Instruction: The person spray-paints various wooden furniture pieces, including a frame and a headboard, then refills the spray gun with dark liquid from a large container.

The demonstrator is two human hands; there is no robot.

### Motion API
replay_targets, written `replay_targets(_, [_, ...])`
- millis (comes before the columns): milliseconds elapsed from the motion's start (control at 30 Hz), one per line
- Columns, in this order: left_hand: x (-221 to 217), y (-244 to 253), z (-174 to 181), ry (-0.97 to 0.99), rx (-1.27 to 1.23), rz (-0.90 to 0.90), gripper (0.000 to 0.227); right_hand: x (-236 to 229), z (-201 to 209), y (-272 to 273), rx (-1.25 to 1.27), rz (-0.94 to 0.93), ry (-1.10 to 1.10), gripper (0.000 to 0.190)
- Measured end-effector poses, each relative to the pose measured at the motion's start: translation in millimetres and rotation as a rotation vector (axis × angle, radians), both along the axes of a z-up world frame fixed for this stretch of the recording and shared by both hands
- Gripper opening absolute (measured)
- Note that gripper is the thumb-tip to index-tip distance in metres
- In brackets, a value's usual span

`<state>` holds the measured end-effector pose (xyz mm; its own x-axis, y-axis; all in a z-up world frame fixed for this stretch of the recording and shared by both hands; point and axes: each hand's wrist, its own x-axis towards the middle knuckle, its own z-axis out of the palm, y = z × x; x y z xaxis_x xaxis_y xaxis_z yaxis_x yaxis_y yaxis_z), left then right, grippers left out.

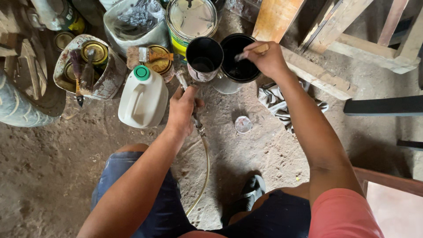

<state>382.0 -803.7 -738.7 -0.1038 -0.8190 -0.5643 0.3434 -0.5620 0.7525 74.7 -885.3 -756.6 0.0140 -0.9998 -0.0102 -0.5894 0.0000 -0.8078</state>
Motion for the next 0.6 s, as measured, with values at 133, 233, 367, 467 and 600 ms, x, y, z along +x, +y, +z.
replay_targets(133, [0,1,-5,-0.027,-0.014,-0.006,0.037,-4,24,0,0.357,-0.123,0.096,0.004])
replay_targets(233, [1,2,-8,-0.017,-0.025,0.003,0.037,-11,31,-4,0.277,-0.234,0.445,0.005])
replay_targets(367, [2,1,-6,-0.031,-0.029,0.001,0.034,-2,8,2,0.057,-0.148,0.235,0.007])
replay_targets(467, [6,0,-5,-0.027,0.014,-0.023,0.034,-8,-4,1,0.082,0.012,-0.004,0.005])
replay_targets(600, [3,0,-6,-0.02,-0.02,-0.015,0.034,-37,-10,-3,0.008,-0.093,0.301,0.005])
